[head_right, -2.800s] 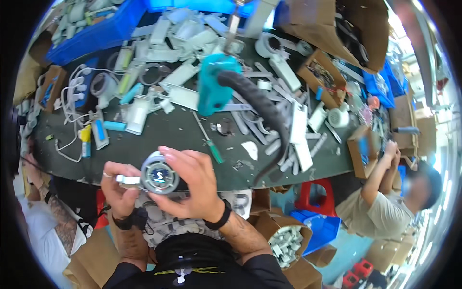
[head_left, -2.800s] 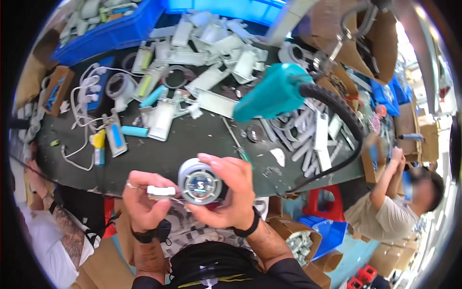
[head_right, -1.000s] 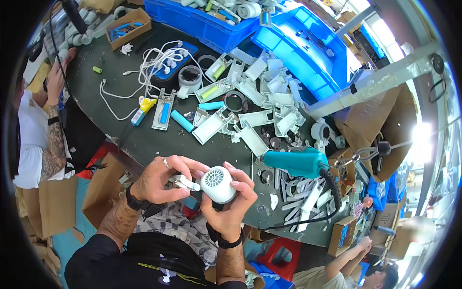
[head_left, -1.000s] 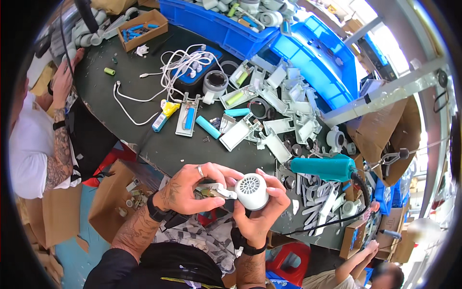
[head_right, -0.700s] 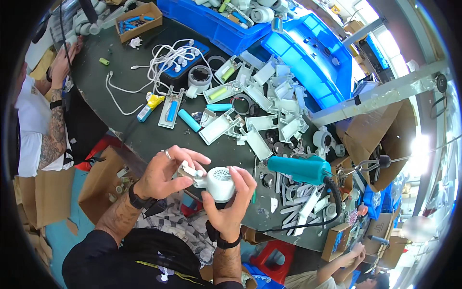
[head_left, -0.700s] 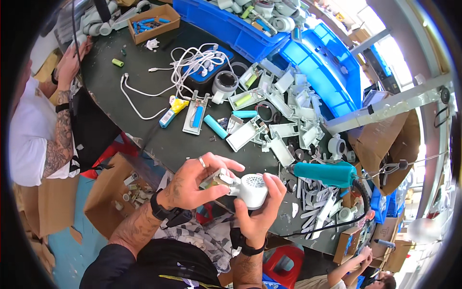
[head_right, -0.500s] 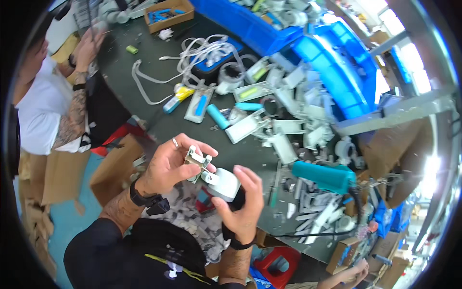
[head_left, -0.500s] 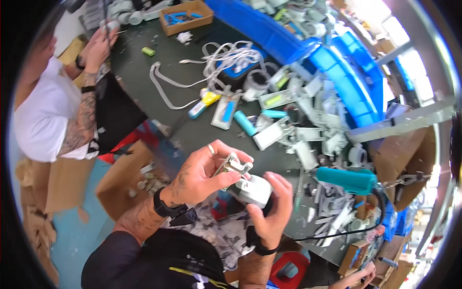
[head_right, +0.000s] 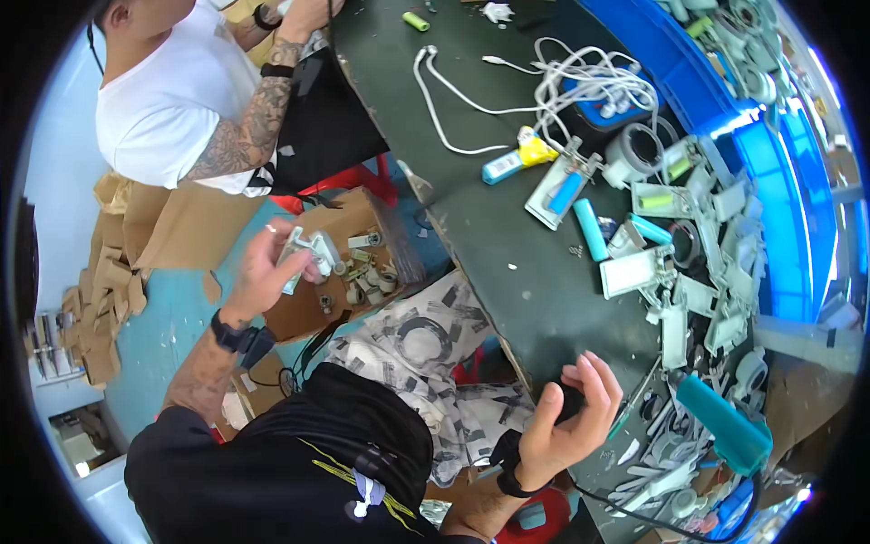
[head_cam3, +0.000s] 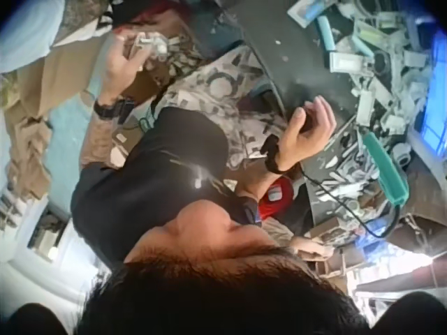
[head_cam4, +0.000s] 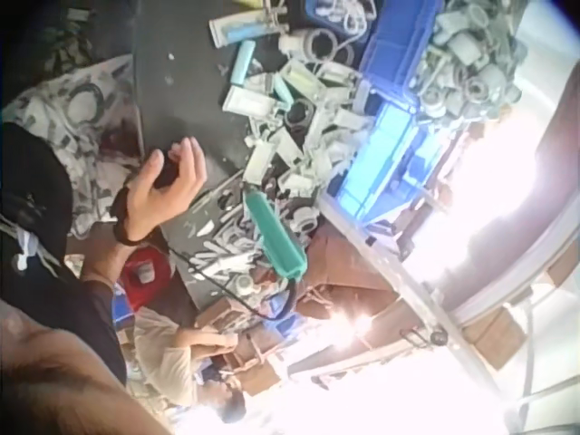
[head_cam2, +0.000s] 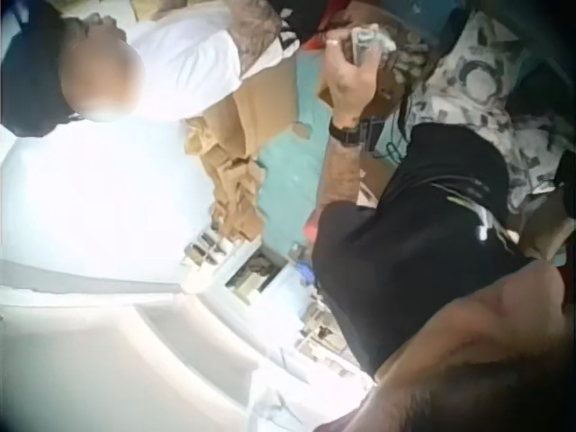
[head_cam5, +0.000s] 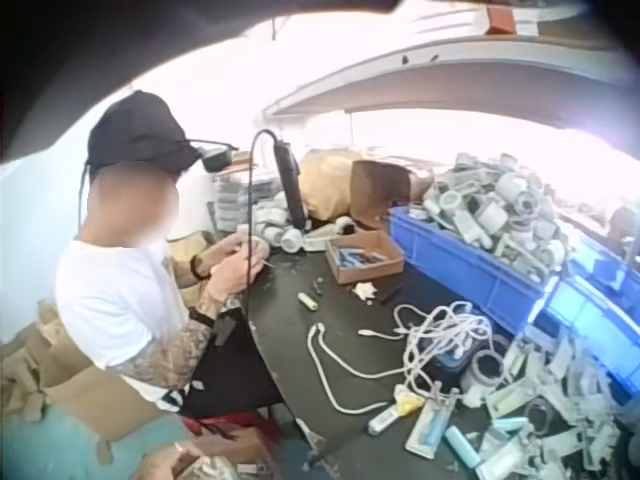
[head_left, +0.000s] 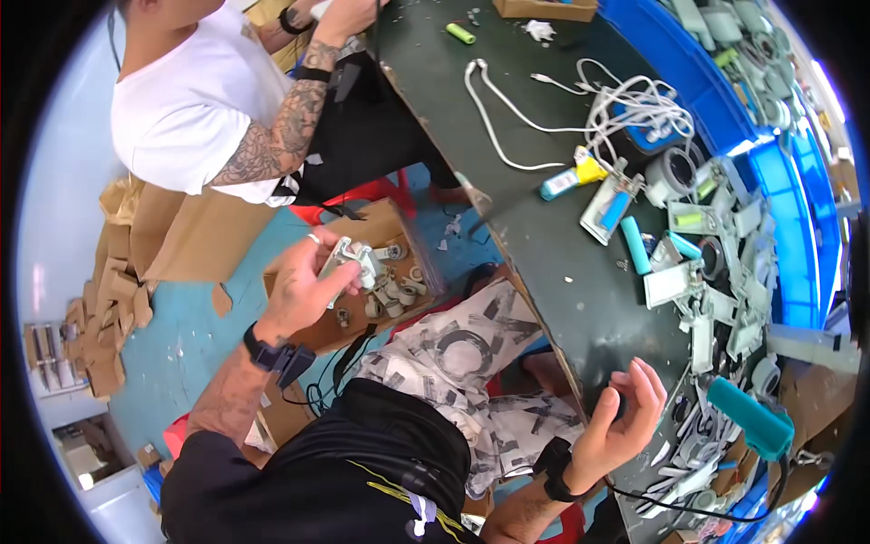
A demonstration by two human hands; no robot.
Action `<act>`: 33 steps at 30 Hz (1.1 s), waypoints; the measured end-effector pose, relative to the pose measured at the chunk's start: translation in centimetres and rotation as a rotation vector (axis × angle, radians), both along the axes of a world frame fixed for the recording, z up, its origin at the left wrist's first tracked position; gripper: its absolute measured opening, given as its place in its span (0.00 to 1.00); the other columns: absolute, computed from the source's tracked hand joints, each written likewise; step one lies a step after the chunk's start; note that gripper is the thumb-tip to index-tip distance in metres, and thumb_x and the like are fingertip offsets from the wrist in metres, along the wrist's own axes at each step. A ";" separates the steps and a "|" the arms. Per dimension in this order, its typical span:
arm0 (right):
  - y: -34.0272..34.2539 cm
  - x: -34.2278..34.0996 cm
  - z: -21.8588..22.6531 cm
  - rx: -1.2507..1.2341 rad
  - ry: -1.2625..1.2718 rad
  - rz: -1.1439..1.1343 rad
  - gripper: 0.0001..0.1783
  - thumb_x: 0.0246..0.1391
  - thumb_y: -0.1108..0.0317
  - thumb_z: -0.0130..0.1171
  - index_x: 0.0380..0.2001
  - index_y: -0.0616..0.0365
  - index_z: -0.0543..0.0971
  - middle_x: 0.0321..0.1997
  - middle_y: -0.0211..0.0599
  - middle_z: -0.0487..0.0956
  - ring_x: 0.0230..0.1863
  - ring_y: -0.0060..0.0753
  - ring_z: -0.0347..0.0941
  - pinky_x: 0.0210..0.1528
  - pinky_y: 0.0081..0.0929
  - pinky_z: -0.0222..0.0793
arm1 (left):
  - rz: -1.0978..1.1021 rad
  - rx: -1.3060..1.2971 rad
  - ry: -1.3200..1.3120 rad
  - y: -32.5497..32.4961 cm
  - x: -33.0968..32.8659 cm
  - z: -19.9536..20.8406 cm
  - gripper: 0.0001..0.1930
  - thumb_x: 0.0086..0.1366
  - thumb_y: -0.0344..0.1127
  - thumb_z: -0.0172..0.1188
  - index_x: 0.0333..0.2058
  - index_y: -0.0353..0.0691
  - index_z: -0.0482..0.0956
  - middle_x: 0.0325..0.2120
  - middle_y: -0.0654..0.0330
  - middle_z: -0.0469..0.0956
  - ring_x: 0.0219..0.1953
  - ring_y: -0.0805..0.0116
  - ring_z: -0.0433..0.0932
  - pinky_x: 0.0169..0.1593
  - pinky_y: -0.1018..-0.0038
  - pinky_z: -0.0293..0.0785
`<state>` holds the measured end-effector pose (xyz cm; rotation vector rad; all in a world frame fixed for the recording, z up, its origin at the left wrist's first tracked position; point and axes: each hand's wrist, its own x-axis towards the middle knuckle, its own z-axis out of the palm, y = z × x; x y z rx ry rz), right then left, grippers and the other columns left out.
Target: Assembling small electronic devices on a production line by fitting components into plastic housings.
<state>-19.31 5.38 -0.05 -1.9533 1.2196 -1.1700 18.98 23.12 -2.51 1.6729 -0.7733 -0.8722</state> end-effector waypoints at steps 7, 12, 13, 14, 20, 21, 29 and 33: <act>0.2 0.2 -0.2 -0.002 0.074 -0.013 0.20 0.72 0.61 0.66 0.54 0.68 0.83 0.56 0.50 0.83 0.42 0.37 0.79 0.44 0.32 0.77 | 0.286 0.484 0.134 7.7 4.3 -22.7 0.14 0.75 0.37 0.68 0.44 0.29 0.82 0.32 0.56 0.86 0.27 0.70 0.85 0.28 0.72 0.81; 0.3 0.0 0.2 -0.011 0.157 -0.058 0.17 0.72 0.63 0.65 0.52 0.68 0.84 0.53 0.50 0.84 0.41 0.37 0.79 0.43 0.31 0.76 | 0.242 0.706 0.198 6.2 2.0 -31.9 0.15 0.73 0.40 0.68 0.41 0.29 0.83 0.31 0.53 0.85 0.31 0.63 0.86 0.31 0.69 0.82; 0.6 -0.2 0.6 -0.004 0.184 -0.096 0.16 0.72 0.64 0.65 0.51 0.68 0.84 0.53 0.50 0.84 0.41 0.38 0.79 0.43 0.31 0.76 | 0.184 0.750 0.106 4.2 0.8 -31.6 0.17 0.69 0.41 0.69 0.40 0.28 0.83 0.30 0.49 0.85 0.33 0.55 0.87 0.35 0.62 0.84; 0.5 -0.1 0.8 0.014 0.184 -0.119 0.15 0.72 0.65 0.65 0.50 0.68 0.84 0.53 0.50 0.84 0.42 0.38 0.79 0.44 0.32 0.76 | 0.174 0.750 0.112 4.9 0.7 -36.6 0.17 0.69 0.41 0.69 0.40 0.28 0.83 0.30 0.49 0.85 0.33 0.55 0.87 0.35 0.62 0.84; -0.3 1.1 0.3 0.016 0.156 -0.007 0.11 0.72 0.72 0.61 0.50 0.68 0.85 0.52 0.45 0.85 0.49 0.35 0.80 0.52 0.27 0.76 | -0.623 0.948 -0.842 17.4 9.2 -53.5 0.26 0.67 0.54 0.65 0.43 0.32 0.90 0.43 0.36 0.89 0.50 0.34 0.88 0.56 0.50 0.85; -0.4 1.1 0.4 0.011 0.181 -0.023 0.11 0.72 0.72 0.61 0.50 0.68 0.85 0.52 0.45 0.85 0.49 0.35 0.80 0.52 0.27 0.76 | -0.644 0.927 -0.830 16.5 7.9 -54.0 0.26 0.67 0.54 0.65 0.43 0.32 0.90 0.43 0.36 0.89 0.50 0.34 0.88 0.56 0.50 0.85; -0.7 0.6 1.4 -0.003 0.246 -0.102 0.08 0.63 0.77 0.65 0.44 0.65 0.87 0.46 0.48 0.88 0.47 0.46 0.85 0.54 0.39 0.79 | -0.077 0.844 -0.169 10.9 3.9 -43.4 0.17 0.72 0.45 0.59 0.34 0.38 0.87 0.26 0.52 0.86 0.31 0.51 0.85 0.37 0.51 0.80; -1.0 0.9 1.0 0.038 0.177 -0.026 0.10 0.59 0.75 0.73 0.44 0.59 0.88 0.47 0.45 0.89 0.46 0.46 0.86 0.50 0.37 0.82 | 0.002 0.407 -0.169 4.4 1.3 -28.6 0.09 0.80 0.35 0.56 0.46 0.39 0.84 0.32 0.61 0.85 0.32 0.68 0.83 0.38 0.68 0.80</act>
